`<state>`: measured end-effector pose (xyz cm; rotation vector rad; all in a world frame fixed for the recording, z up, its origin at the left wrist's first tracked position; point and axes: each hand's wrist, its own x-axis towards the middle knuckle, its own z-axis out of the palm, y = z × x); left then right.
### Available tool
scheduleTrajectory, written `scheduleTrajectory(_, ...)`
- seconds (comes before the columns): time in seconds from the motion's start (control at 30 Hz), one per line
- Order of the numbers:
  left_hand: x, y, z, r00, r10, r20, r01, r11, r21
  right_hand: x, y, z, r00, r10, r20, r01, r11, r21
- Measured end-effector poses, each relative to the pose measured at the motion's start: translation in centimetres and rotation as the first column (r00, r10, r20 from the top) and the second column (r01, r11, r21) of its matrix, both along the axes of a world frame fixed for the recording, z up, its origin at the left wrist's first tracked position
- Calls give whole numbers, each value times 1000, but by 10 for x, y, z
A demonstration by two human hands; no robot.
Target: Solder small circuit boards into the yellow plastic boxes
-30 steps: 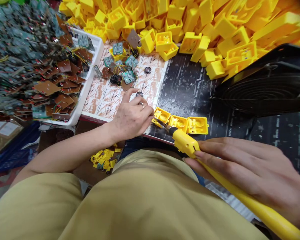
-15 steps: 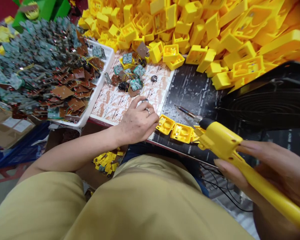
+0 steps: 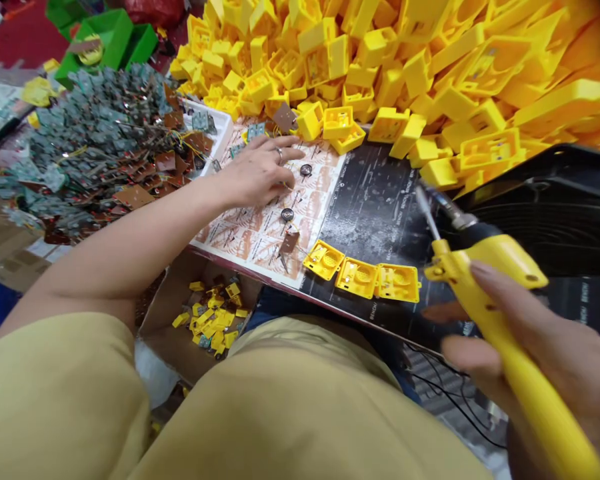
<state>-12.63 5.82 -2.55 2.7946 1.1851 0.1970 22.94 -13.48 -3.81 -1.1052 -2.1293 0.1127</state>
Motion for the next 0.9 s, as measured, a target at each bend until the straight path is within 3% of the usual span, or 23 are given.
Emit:
scheduleTrajectory(0.13,10,12,12,972,62,225,-22,984,-179,-6,19,0,983,142,115,-149,987,56)
scheduleTrajectory(0.23,21,-3,34,913,109,394,28,945,-325,-12,31,-10,977,183,111,-190,980,61)
scheduleTrajectory(0.3,30,-20,44,902,65,427,106,926,-363,-23,35,-20,978,187,91,-190,981,33)
scheduleTrajectory(0.4,45,-47,40,941,-50,335,178,913,-366,-47,37,-34,988,150,34,-151,988,16)
scheduleTrajectory(0.5,56,-71,24,990,-63,126,102,937,-335,-64,36,-36,993,115,5,-116,993,35)
scheduleTrajectory(0.57,60,-82,16,1000,-23,4,23,955,-297,-65,33,-28,997,80,-9,-79,994,72)
scheduleTrajectory(0.73,67,-90,16,999,13,-44,-26,951,-310,-45,16,9,999,25,-31,-20,988,151)
scheduleTrajectory(0.83,67,-89,19,998,56,-42,-67,942,-329,-26,2,20,998,64,-10,-63,994,89)
scheduleTrajectory(0.9,65,-90,19,995,89,-51,-101,934,-343,-10,-9,21,1000,19,6,-19,1000,10)
